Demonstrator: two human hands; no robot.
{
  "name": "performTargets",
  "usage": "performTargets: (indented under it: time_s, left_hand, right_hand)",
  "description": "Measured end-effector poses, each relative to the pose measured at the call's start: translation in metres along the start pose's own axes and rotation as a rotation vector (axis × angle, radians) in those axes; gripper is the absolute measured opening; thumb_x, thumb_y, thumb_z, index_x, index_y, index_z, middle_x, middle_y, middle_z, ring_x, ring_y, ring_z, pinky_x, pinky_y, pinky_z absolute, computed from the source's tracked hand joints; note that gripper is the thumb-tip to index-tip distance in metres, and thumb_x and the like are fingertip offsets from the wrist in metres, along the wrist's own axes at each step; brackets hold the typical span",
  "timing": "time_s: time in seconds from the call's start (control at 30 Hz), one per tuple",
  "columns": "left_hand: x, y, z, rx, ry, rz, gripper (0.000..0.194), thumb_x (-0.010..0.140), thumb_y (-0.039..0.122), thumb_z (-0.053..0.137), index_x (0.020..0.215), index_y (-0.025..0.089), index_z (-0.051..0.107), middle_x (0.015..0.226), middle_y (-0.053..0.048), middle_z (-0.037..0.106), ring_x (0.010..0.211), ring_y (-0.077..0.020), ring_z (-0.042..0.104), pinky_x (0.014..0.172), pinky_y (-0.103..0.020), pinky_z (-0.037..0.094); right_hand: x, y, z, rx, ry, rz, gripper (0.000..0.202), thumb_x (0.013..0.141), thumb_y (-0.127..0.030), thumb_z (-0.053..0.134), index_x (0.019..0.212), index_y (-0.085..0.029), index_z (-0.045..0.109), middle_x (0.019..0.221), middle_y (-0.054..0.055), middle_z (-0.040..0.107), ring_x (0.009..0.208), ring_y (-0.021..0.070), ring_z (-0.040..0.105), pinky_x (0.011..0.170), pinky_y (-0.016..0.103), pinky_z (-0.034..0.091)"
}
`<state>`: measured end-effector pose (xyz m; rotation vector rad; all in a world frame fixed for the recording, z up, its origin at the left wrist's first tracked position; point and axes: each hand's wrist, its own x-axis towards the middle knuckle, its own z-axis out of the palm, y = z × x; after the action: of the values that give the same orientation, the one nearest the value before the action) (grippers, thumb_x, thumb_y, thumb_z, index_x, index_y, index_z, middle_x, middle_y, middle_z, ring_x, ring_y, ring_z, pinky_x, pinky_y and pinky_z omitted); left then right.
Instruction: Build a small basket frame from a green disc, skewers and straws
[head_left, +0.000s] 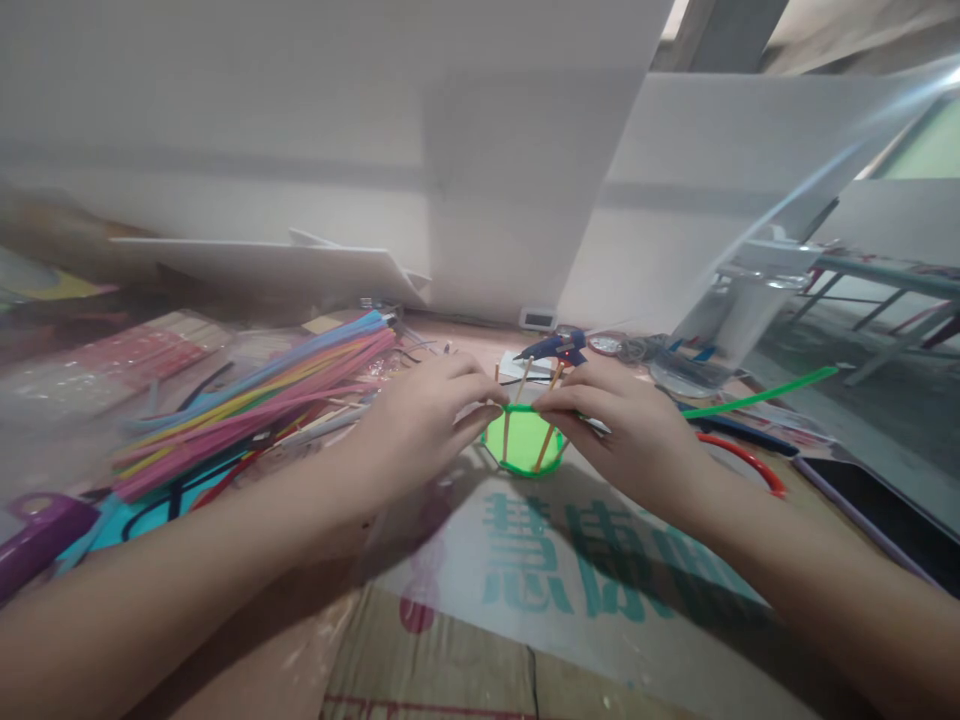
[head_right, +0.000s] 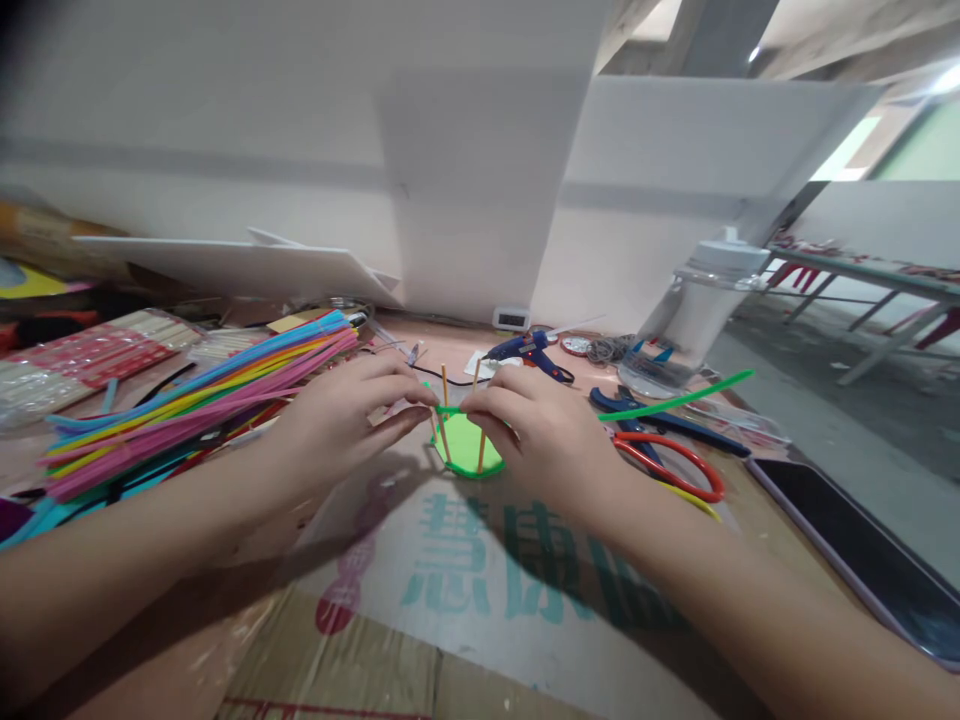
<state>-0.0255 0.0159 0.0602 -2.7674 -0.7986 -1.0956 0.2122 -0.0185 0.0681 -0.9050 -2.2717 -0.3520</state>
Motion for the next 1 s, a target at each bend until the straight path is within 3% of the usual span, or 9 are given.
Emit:
performTargets:
  time_s: [0.77,1.0]
  left_hand:
    - [-0.0007,0.0013,0.0061,0.146,0.08,0.102,0.012,0.095,0.016,0.058,0.094,0.017,0.07,0.087,-0.004,0.065,0.081,-0.0179,0.057,0.07,-0.03,0.043]
    - [-0.0018,0.0042,0.0052,0.156,0.057,0.112,0.012,0.093,0.014,0.06,0.095,0.018,0.07,0.087,-0.004,0.067,0.079,-0.0171,0.058,0.067,-0.03,0.041]
  right_hand:
    - [0.0003,-0.0053,0.0026,-0.066,-0.006,-0.055,0.019,0.096,-0.014,0.056,0.095,-0.014,0.074,0.08,0.007,0.068,0.074,0.0183,0.056,0.065,0.031,0.04]
    - [-0.0003,-0.0023,0.0034,-0.05,-0.001,-0.047,0.018,0.097,-0.017,0.055,0.096,-0.013,0.073,0.084,0.008,0.069,0.078,0.0198,0.059,0.067,0.033,0.044]
